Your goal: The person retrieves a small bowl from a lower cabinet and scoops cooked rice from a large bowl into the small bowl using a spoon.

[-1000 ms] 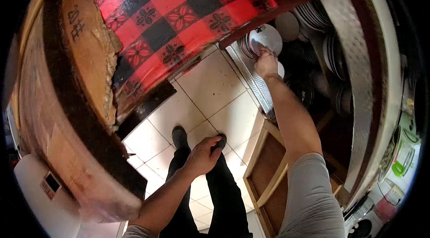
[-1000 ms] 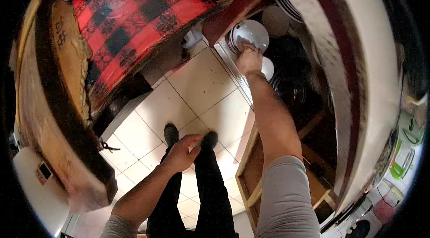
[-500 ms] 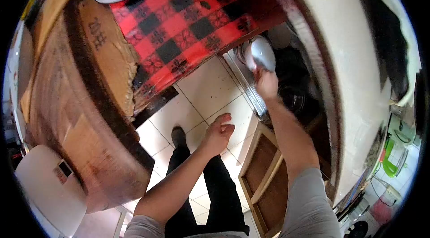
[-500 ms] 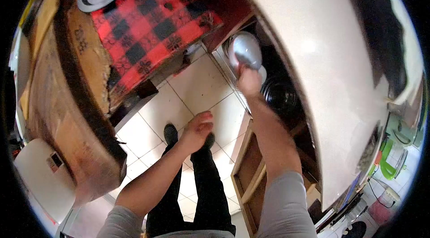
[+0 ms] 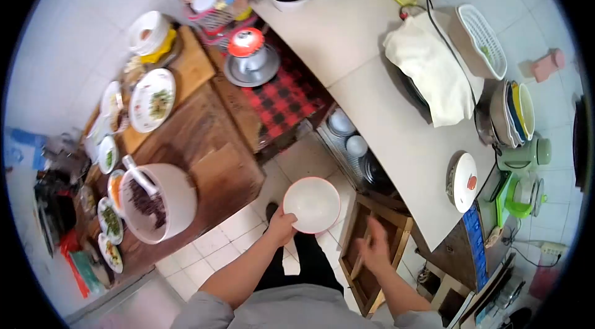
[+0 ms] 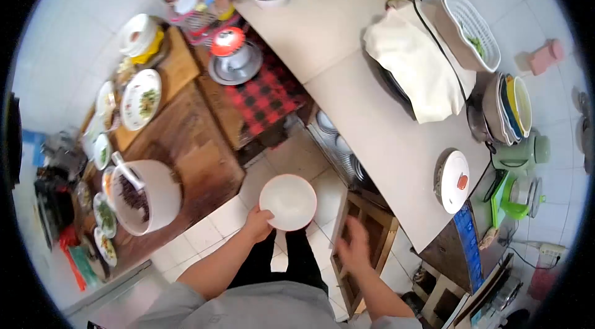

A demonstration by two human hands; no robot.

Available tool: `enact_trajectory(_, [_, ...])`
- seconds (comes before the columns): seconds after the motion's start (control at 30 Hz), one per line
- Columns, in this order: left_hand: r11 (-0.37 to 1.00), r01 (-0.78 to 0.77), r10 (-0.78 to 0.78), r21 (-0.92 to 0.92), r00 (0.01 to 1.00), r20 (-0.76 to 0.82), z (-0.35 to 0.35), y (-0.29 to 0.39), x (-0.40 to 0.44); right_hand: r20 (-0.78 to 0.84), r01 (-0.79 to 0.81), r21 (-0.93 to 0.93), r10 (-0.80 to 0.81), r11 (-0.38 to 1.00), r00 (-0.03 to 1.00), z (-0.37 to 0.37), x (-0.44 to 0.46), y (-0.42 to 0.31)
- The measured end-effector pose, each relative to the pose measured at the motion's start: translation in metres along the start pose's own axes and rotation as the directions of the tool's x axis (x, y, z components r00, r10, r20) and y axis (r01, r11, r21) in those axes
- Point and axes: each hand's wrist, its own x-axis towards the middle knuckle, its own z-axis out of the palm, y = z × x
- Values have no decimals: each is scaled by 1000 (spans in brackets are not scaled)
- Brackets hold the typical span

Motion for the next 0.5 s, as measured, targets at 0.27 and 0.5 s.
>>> enact_trajectory(0.27, [922, -325, 288, -210, 939, -191, -51, 86, -44, 49, -821, 80, 821, 565, 569, -22, -128, 162])
enact_trajectory(0.5, [914, -369, 296, -169, 891, -343, -89, 147, -24, -118, -852, 254, 889, 458, 443, 33, -104, 151])
